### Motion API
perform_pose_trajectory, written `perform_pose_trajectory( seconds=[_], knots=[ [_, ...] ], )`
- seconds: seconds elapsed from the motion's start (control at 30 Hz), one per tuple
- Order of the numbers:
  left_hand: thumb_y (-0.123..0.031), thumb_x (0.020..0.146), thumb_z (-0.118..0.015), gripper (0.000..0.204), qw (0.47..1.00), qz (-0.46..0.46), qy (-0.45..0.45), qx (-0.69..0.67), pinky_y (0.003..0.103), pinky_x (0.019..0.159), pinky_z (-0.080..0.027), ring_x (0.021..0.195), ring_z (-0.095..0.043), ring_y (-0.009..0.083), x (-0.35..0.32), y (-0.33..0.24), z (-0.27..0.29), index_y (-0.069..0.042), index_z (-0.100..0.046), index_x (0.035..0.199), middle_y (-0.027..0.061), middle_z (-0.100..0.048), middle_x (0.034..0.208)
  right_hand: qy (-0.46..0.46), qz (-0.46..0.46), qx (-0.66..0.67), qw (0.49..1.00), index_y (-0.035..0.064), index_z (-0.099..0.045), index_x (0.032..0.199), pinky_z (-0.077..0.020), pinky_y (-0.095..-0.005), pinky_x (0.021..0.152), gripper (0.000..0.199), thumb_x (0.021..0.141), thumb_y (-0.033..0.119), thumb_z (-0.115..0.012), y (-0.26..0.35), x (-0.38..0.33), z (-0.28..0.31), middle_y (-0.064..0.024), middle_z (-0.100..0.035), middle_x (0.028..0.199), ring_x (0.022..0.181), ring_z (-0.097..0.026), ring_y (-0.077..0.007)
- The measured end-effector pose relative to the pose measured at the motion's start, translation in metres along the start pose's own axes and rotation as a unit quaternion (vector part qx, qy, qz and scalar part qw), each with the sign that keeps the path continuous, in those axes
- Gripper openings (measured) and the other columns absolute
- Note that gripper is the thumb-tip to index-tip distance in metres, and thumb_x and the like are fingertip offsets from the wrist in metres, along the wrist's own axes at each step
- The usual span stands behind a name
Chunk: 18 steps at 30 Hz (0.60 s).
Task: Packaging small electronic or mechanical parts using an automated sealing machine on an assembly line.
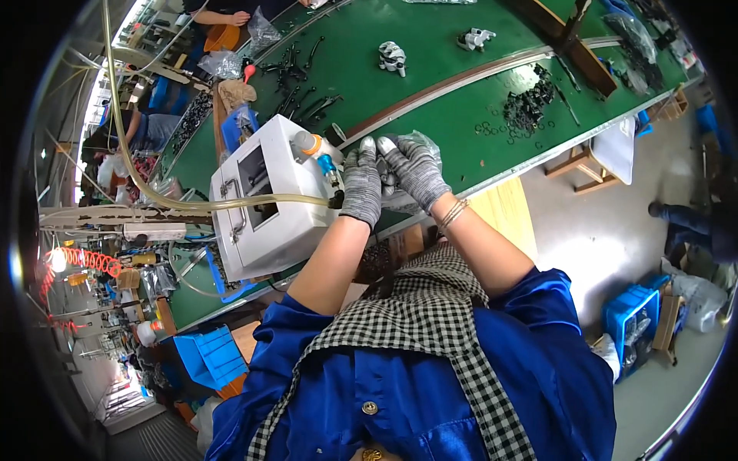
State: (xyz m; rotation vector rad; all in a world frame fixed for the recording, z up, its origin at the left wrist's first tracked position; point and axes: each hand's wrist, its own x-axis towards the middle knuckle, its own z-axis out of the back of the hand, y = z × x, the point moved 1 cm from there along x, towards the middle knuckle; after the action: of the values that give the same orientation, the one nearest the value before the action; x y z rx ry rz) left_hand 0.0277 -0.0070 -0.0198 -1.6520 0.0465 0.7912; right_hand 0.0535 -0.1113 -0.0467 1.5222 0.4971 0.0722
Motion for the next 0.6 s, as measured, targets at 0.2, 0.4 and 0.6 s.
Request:
perform_pose_trajectory(
  seconds=[0.2, 0.4, 0.6],
  knots=[
    [-0.049, 0.092, -0.052, 0.039, 0.997, -0.059, -0.053, -0.016, 0.028, 0.033, -0.034, 0.038, -0.045, 0.0133, 0.008, 0.017, 0.006, -0.011, -0.045, 0.093, 0.0033, -0.049, 0.055, -0.094, 0.201, -0.116, 0.968, -0.0004, -0.065, 0.103, -0.0484, -0.0339, 0.078, 0.029, 0.089, 0.025, -0.063, 0.003, -0.008, -0.008, -0.0150, -0.067, 0.088, 0.080, -0.062, -0.0248],
    [-0.049, 0.092, -0.051, 0.037, 0.998, 0.065, -0.008, 0.019, 0.029, 0.042, -0.041, 0.052, -0.050, 0.0123, -0.004, 0.014, 0.007, -0.013, -0.054, 0.100, 0.0020, -0.054, 0.067, -0.067, 0.087, -0.067, 0.992, 0.0002, -0.066, 0.095, -0.0487, -0.0354, 0.078, 0.023, 0.084, 0.020, -0.067, -0.027, 0.003, 0.001, -0.0161, -0.067, 0.088, 0.082, -0.062, -0.0291],
    [-0.050, 0.092, -0.049, 0.037, 0.997, 0.075, -0.034, 0.003, 0.029, 0.044, -0.042, 0.053, -0.051, 0.0123, -0.001, 0.005, 0.002, -0.014, -0.053, 0.102, 0.0028, -0.054, 0.069, -0.086, 0.247, -0.232, 0.937, 0.0017, -0.067, 0.092, -0.0483, -0.0373, 0.078, 0.017, 0.083, 0.016, -0.065, -0.001, -0.004, 0.013, -0.0168, -0.065, 0.088, 0.085, -0.061, -0.0327]
  ],
)
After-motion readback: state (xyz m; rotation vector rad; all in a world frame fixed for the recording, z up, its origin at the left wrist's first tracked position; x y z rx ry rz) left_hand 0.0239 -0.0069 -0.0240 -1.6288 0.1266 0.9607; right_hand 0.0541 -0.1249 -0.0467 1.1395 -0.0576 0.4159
